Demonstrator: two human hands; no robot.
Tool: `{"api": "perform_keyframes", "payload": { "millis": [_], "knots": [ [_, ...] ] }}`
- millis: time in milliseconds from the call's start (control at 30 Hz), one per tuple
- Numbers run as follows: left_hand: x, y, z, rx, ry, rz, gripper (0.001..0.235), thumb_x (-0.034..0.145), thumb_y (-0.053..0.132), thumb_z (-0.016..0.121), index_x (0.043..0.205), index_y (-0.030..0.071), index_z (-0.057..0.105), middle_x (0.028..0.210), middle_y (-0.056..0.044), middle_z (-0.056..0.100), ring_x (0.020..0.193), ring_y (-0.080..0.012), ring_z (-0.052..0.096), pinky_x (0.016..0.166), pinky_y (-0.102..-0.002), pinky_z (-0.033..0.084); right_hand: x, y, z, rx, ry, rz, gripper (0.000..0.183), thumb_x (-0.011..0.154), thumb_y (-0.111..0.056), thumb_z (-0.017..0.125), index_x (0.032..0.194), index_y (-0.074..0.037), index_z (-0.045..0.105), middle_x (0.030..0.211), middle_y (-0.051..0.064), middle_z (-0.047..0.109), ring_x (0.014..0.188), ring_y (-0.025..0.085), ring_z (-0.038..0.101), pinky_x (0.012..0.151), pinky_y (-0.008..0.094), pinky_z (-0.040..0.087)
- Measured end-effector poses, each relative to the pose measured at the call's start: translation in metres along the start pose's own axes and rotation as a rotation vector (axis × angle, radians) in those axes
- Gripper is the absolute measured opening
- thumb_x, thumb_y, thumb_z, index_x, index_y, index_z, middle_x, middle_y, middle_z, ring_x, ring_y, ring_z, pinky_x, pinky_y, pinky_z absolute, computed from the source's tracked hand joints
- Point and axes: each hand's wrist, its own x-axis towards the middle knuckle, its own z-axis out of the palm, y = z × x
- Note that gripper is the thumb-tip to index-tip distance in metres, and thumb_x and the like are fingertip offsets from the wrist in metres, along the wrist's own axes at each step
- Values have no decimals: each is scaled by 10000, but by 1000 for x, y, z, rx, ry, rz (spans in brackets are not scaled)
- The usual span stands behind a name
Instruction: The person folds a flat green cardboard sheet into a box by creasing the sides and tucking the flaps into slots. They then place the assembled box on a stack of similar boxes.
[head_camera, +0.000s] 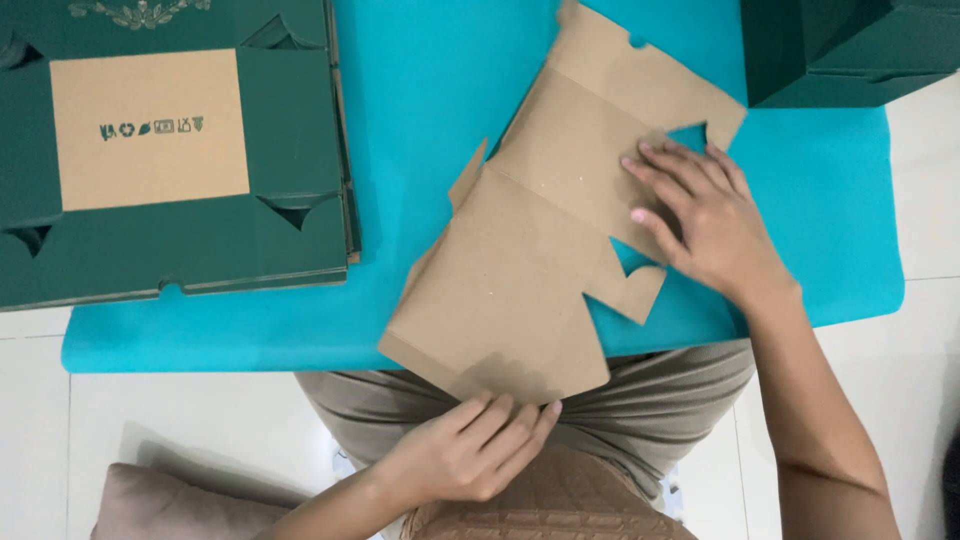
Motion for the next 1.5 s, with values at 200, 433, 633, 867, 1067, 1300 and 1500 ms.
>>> {"api": "perform_keyframes", "payload": {
  "millis": [200,433,633,867,1067,1300,1500],
  "knots": [
    [-26,-8,-21,136,-137,164,473,1039,78,249,1360,35,595,1134,-31,586,1031,-174,592,975,-314,486,-30,-18,-6,-153,9,41,480,1028,-395,425,1405,-135,567,1363,84,598,1233,278,558,1065,466,351],
    [-33,-19,-7,202,-91,11,443,1055,129,281,1261,84,671,1082,-44,587,958,-190,598,920,-343,529,-68,-37,-6,-335,48,161,488,1003,-408,484,1418,-166,572,1342,53,616,1128,238,587,1087,419,394],
    [-17,-51,17,351,-153,-179,421,1037,81,263,1232,17,631,1162,-114,627,1033,-271,634,990,-399,533,-74,-33,8,-220,63,246,576,1000,-421,485,1511,-156,459,1478,104,513,1187,349,502,1073,446,398],
    [-4,-70,44,472,-239,-474,237,977,17,514,1194,51,603,1149,-88,600,1110,-225,613,1032,-342,529,-49,-35,16,-291,114,245,558,992,-412,557,1480,-141,545,1505,75,542,1250,310,542,1021,447,411],
    [-2,-72,51,377,-212,-593,243,968,42,552,1203,40,610,1156,-129,609,1152,-266,614,1020,-362,527,-29,-51,13,-205,118,253,467,991,-319,592,1410,-112,585,1418,118,559,1302,307,527,1104,454,373],
    [19,-80,59,384,-50,-892,200,996,113,593,1179,33,590,860,-49,595,874,-187,651,803,-290,571,13,-97,27,219,2,26,391,942,-285,602,1308,-152,585,1286,51,588,1272,254,547,1097,461,382],
    [26,-81,63,319,-19,-1009,128,1061,127,503,940,84,509,874,-59,488,776,-204,522,623,-283,483,23,-112,33,98,80,-36,483,1002,-282,495,1438,-74,476,1353,72,567,1234,256,527,1050,408,403]
  ]
}}
